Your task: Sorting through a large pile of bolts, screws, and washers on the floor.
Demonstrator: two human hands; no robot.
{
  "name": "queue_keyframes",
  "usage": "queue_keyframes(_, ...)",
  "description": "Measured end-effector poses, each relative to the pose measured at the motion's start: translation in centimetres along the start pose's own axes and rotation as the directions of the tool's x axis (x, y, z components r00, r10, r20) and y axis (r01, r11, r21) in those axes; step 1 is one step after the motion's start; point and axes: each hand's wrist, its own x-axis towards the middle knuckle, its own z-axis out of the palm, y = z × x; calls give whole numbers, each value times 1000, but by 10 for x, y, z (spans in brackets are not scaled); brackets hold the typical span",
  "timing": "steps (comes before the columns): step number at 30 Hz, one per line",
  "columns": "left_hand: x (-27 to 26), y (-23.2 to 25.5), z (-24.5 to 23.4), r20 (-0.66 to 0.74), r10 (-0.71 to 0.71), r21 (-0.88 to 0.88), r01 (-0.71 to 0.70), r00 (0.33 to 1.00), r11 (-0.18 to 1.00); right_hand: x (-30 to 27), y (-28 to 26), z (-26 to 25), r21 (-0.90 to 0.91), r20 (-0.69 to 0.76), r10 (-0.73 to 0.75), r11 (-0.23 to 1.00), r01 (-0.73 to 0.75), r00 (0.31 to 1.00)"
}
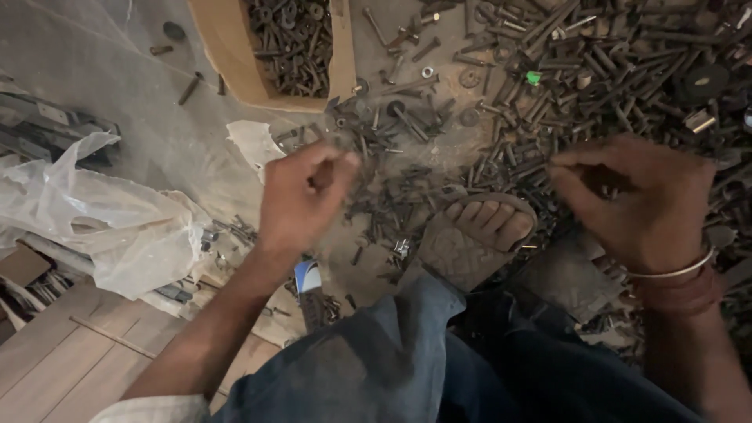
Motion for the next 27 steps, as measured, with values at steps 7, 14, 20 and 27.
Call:
queue_keyframes(7, 8, -71, -7, -329, -101, 268, 195, 939, 943, -15, 19, 16, 27, 10, 100, 995, -100, 995)
queue_keyframes(14, 17, -97, 0, -382, -50, 252, 157, 923, 955, -14, 16, 19, 60, 4, 83, 995, -83, 997)
queue_keyframes(20, 17, -95, -2, -344, -66, 280, 169, 937, 945, -8, 0, 22, 173, -36, 113, 979, -105, 993)
queue_keyframes(27, 2, -82, 4, -221, 105, 237, -51, 970, 970, -10, -2, 39, 350, 43, 156, 923, -161, 987)
